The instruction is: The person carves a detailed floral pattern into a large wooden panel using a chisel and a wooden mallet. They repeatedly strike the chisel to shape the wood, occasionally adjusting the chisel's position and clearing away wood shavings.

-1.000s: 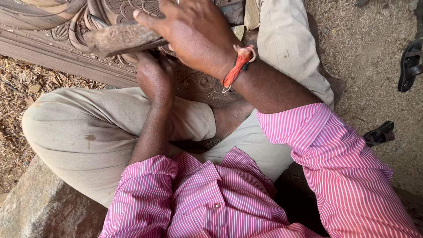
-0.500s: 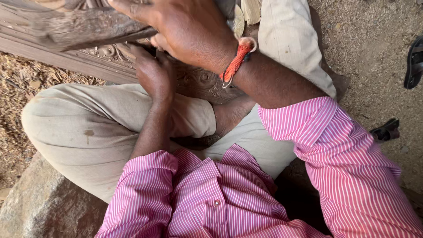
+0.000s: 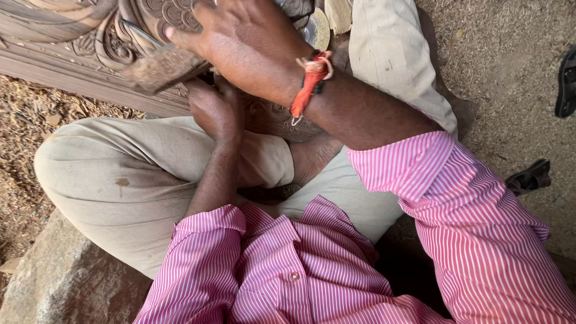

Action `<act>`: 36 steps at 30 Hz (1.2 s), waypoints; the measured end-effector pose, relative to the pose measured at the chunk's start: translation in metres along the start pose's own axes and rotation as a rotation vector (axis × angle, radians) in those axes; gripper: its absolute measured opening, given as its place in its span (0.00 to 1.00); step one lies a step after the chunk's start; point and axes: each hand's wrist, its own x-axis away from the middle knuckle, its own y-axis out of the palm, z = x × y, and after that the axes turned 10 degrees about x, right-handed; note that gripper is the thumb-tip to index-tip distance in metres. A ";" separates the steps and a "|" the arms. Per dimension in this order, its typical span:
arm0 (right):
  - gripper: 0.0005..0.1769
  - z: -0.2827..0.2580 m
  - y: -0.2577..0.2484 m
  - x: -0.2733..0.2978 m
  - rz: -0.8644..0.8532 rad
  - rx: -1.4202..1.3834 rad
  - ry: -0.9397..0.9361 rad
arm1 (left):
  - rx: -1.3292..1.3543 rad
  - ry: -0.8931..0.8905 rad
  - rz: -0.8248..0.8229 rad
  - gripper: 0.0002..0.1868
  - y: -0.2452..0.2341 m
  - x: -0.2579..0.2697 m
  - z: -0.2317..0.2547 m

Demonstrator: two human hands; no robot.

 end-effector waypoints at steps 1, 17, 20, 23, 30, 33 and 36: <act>0.24 0.000 -0.002 0.002 -0.013 -0.050 0.003 | 0.042 0.008 0.015 0.25 -0.002 0.003 0.004; 0.24 0.010 -0.013 0.022 0.028 0.005 -0.084 | -0.026 -0.145 0.052 0.22 0.003 0.009 0.010; 0.25 0.015 -0.011 0.029 0.014 -0.066 -0.101 | 0.037 -0.146 0.095 0.22 0.003 0.013 0.014; 0.24 0.016 -0.011 0.033 -0.017 -0.057 -0.100 | 0.034 -0.200 0.088 0.20 0.003 0.013 0.017; 0.26 0.019 0.004 0.054 0.014 -0.021 -0.012 | 0.507 -0.333 0.026 0.14 0.006 0.010 0.014; 0.28 0.019 0.007 0.077 0.061 -0.391 0.233 | 0.872 -0.295 0.069 0.09 0.005 -0.010 0.019; 0.34 0.000 -0.001 0.117 0.102 -0.982 0.550 | 0.960 -0.319 -0.085 0.07 -0.006 -0.053 0.019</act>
